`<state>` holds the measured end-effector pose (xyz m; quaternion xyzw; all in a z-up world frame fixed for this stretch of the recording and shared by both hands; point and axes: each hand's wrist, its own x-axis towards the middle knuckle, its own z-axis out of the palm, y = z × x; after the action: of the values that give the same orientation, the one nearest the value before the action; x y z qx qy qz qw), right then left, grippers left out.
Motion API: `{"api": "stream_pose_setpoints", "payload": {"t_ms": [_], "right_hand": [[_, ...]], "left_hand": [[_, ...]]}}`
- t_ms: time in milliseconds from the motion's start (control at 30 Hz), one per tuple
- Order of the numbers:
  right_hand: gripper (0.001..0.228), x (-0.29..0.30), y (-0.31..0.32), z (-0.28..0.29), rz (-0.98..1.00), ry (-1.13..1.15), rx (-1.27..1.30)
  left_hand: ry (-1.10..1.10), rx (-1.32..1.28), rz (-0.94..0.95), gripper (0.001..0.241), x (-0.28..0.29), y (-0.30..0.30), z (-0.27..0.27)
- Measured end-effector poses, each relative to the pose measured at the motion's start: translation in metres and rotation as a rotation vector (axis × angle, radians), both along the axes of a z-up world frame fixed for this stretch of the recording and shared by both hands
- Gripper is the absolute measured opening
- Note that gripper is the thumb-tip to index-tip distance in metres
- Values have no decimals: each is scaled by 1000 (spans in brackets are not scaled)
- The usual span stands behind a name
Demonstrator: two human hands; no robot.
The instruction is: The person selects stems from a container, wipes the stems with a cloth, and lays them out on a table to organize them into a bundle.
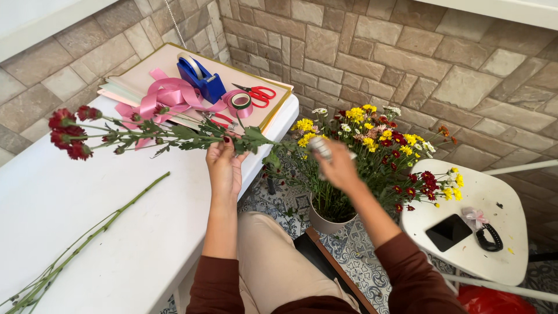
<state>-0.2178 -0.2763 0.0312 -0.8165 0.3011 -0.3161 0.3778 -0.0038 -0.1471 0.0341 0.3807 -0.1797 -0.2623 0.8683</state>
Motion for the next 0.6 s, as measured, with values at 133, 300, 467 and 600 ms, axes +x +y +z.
{"api": "stream_pose_setpoints", "payload": {"t_ms": [133,300,467,600], "right_hand": [[30,17,18,-56,49,27,-90],[51,30,4,-94,-115,172,-257],[39,24,-3,-53,-254,-97,-28],[53,0,-12,13,-605,-604,414]], "left_hand": [[-22,35,37,13,-4,9,11],[-35,99,28,14,8,18,2],[17,70,0,15,6,16,-8],[20,53,40,16,15,21,-11]]}}
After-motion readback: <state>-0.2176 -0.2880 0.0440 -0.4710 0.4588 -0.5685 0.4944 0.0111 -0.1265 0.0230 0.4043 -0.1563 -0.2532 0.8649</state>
